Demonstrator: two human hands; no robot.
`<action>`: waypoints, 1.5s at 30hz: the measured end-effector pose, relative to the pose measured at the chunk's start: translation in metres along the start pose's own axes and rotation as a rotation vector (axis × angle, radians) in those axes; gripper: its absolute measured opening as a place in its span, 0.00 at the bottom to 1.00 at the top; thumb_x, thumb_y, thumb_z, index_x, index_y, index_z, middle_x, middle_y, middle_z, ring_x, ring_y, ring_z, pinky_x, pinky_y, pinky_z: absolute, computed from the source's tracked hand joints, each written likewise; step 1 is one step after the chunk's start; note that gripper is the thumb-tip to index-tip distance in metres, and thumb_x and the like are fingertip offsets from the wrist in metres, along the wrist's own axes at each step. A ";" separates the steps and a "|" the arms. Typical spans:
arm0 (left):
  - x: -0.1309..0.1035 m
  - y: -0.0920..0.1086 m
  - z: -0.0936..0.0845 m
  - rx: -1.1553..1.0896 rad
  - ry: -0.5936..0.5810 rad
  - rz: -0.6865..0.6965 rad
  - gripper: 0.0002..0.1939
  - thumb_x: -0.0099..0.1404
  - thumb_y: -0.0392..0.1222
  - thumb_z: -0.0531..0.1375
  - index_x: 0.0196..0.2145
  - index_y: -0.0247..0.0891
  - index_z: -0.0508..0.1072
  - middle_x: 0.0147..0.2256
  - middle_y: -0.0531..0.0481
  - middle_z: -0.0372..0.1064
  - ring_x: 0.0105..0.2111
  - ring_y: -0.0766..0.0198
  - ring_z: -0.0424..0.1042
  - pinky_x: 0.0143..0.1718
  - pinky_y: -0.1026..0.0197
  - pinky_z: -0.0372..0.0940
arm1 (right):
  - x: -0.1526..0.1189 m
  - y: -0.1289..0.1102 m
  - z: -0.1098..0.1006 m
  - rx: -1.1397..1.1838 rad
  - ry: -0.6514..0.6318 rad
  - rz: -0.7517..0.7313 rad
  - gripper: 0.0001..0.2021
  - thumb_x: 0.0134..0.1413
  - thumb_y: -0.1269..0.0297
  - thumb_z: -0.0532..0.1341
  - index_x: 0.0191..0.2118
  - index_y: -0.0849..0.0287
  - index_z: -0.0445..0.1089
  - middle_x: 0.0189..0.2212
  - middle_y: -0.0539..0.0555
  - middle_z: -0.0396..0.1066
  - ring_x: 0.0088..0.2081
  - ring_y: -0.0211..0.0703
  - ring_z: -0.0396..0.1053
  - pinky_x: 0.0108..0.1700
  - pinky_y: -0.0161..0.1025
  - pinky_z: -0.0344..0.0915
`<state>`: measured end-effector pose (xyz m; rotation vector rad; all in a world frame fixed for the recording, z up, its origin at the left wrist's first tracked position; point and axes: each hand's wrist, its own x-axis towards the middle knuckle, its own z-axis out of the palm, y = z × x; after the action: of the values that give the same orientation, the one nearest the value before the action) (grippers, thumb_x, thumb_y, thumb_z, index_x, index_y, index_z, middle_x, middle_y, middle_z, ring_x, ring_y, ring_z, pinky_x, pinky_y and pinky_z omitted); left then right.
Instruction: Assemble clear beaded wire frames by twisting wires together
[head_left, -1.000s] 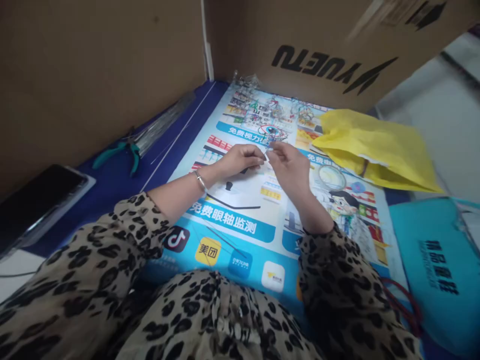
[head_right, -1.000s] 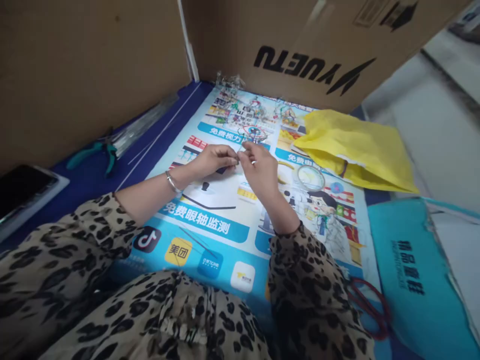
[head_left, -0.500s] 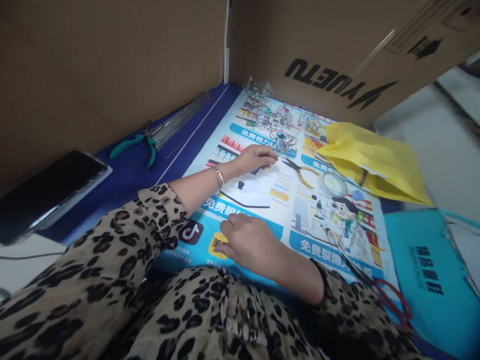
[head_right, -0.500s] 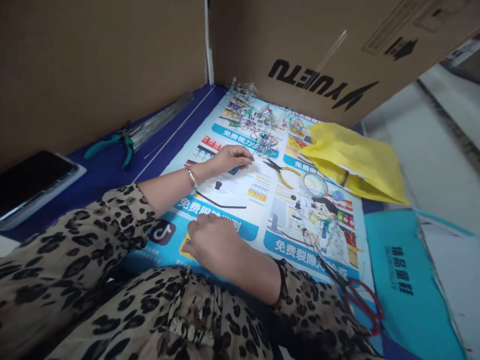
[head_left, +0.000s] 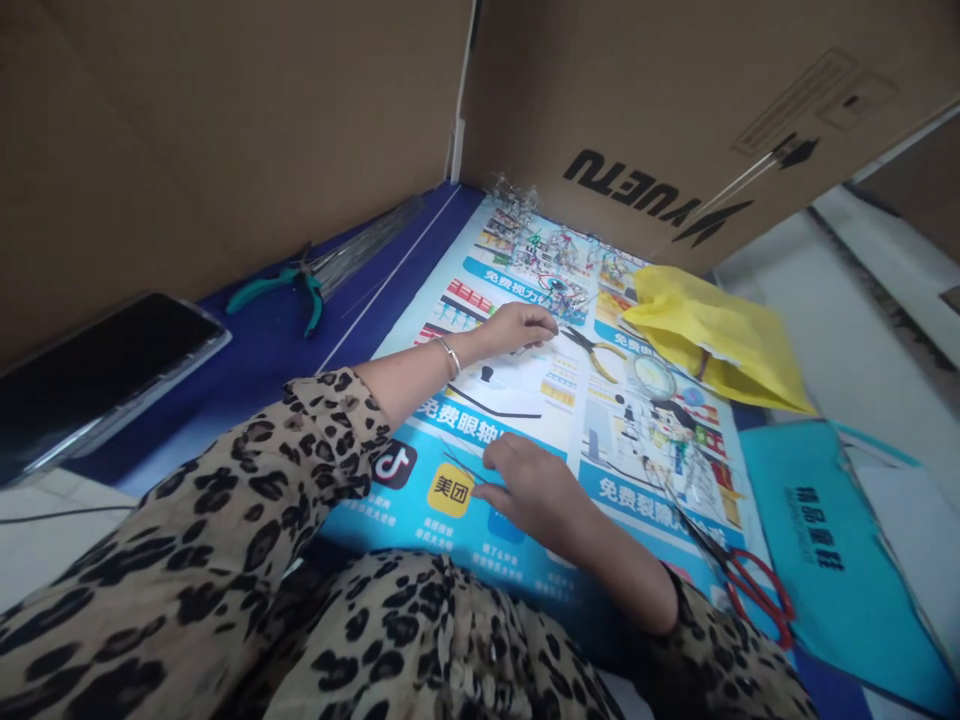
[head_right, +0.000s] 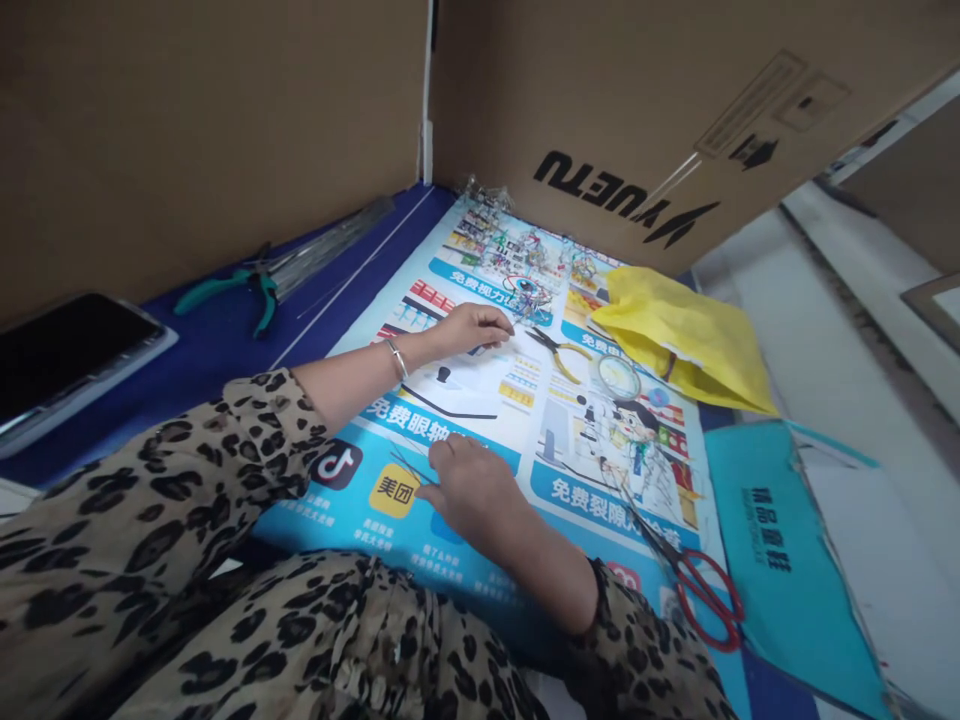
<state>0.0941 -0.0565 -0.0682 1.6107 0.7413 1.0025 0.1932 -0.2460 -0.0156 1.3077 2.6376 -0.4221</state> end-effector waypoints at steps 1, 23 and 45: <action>0.000 -0.001 0.000 0.002 -0.002 0.000 0.03 0.55 0.32 0.59 0.28 0.32 0.73 0.20 0.54 0.66 0.20 0.74 0.63 0.24 0.67 0.58 | -0.002 0.002 0.001 0.012 0.006 0.016 0.11 0.52 0.61 0.63 0.39 0.62 0.66 0.38 0.57 0.69 0.40 0.48 0.66 0.39 0.40 0.63; -0.010 0.014 0.008 -0.004 0.001 -0.105 0.04 0.54 0.34 0.59 0.29 0.34 0.74 0.21 0.53 0.68 0.21 0.72 0.65 0.20 0.69 0.59 | 0.000 -0.028 0.011 -0.351 0.104 -0.158 0.05 0.43 0.79 0.59 0.27 0.63 0.65 0.24 0.60 0.67 0.26 0.46 0.64 0.22 0.38 0.55; -0.012 0.020 0.011 0.147 0.050 -0.277 0.18 0.48 0.52 0.64 0.33 0.38 0.75 0.27 0.50 0.73 0.27 0.65 0.70 0.27 0.65 0.65 | -0.004 0.006 -0.003 -0.092 0.268 -0.203 0.06 0.51 0.73 0.57 0.37 0.65 0.63 0.30 0.55 0.70 0.29 0.44 0.66 0.21 0.39 0.55</action>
<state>0.0981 -0.0764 -0.0529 1.5591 1.0611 0.8043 0.2002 -0.2442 -0.0127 1.1438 2.9858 -0.1556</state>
